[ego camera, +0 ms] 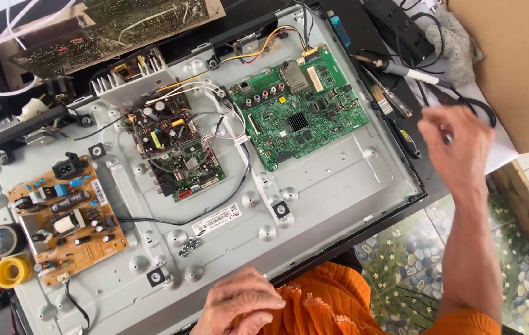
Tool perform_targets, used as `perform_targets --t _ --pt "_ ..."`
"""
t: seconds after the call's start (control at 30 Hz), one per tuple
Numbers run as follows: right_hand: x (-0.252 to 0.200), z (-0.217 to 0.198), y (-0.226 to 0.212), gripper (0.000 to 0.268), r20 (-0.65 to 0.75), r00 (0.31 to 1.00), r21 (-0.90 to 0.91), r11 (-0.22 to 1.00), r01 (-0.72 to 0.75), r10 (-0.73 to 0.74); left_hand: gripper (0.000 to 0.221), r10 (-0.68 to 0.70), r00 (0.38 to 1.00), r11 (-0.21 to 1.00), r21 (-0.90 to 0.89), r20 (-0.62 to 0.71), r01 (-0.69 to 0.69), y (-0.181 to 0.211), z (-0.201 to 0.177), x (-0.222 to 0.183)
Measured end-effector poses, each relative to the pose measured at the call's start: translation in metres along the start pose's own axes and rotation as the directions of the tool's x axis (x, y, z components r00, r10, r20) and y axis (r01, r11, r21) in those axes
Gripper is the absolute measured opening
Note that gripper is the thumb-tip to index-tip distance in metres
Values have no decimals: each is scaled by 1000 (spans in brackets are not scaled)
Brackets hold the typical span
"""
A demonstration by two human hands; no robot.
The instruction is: Connecting internal wire harnesses and electronic components to circuit boards inside a disassembled television.
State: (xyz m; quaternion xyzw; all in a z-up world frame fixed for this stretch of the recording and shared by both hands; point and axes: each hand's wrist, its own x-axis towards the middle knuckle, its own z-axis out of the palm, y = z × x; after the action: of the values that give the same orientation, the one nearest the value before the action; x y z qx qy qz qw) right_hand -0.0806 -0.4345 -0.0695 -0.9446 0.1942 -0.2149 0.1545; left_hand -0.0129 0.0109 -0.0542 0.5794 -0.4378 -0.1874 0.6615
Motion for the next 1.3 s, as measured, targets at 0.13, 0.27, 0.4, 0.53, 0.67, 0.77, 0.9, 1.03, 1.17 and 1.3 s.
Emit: perform_targets --t 0.13,0.27,0.4,0.53,0.67,0.77,0.9,1.03,1.17,1.3 --pt "30 34 32 17 -82 997 -18 1000 -1 0 18 -123 987 989 68 -102 131 -5 4 -27" --pt "40 64 56 14 -128 990 -137 990 42 -60 19 -114 982 984 117 -153 132 1 7 -25" --pt "37 77 65 11 -116 992 -184 983 19 -41 17 -96 967 985 120 -236 127 0 13 -23" --pt "32 92 86 14 -93 991 -333 941 56 -92 30 47 976 988 154 -210 -14 -2 11 -12" --pt "35 95 97 11 -84 990 -284 955 86 -115 25 55 989 995 91 -137 -43 13 2 0" --pt "34 95 104 6 -56 997 -316 948 37 -58 23 -61 995 996 54 -75 65 21 -3 4" --pt "41 99 113 8 3 1000 -401 916 -27 31 24 -26 996 998 49 -83 31 21 -6 1" --pt "45 96 117 16 29 987 -407 904 -131 155 22 -66 991 996 47 -114 72 21 -8 -6" --pt "46 89 103 14 52 971 -285 935 -209 232 22 -68 993 995 70 -97 75 25 -14 -1" --pt "44 87 98 15 40 985 -256 955 -152 167 19 48 997 986 164 -52 -39 27 -18 7"
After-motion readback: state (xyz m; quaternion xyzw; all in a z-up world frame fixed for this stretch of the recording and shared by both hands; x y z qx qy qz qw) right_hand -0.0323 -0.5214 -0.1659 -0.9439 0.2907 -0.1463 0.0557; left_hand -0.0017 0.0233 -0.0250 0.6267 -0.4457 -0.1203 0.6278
